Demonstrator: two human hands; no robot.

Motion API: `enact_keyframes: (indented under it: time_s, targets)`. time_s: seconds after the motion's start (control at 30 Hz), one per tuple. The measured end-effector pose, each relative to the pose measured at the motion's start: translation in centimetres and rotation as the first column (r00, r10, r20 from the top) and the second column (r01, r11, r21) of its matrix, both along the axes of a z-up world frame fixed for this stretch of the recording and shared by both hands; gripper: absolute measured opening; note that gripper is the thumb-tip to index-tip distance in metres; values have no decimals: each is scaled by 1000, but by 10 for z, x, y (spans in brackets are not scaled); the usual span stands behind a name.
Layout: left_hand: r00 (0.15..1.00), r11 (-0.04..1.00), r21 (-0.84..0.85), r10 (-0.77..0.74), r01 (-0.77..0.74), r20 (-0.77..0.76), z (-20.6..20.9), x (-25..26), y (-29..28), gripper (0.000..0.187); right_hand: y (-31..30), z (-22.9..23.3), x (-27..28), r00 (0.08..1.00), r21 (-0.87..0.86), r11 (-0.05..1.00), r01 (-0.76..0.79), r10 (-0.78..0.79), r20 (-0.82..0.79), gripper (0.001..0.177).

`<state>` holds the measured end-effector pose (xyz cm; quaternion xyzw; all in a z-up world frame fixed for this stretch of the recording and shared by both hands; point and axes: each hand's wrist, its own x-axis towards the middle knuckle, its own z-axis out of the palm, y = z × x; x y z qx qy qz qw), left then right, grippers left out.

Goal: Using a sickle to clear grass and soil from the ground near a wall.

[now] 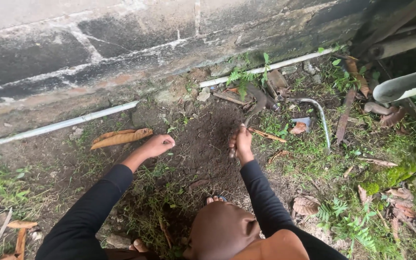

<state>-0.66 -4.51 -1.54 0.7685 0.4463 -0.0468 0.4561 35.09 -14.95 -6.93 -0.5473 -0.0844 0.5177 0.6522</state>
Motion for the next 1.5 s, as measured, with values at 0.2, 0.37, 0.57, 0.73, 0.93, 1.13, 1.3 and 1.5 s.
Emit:
enact_keyframes:
  time_s: [0.2,0.37,0.57,0.73,0.93,1.13,1.3,1.5]
  targets:
    - [998,999,-29,-20,21,54,-38,-1,3,33,28,-7,17,996,77,993,85,-87,17,33]
    - [998,999,-27,-21,22,51,-29,17,8,32,41,7,28,997,-73,997,8,-2,73,34]
    - [995,999,5,-45,45,89,-47,26,14,29,39,15,14,993,-25,993,115,-114,42,38]
    - [978,998,-19,61,-58,202,-16,65,19,26,37,14,11,991,-32,994,-102,99,-86,31]
    - [893,954,267,-2,-133,450,-13,146,60,25,24,18,8,962,-18,995,-94,95,255,38]
    - [875,814,527,-50,-244,482,-23,248,108,37,30,11,34,989,-50,995,81,-74,125,39]
    - [985,678,729,-42,-93,165,-5,315,132,56,23,32,16,991,-64,996,61,-53,124,37]
    - [990,621,771,-79,142,-118,-30,361,148,68,1,37,19,989,-95,992,86,-73,132,35]
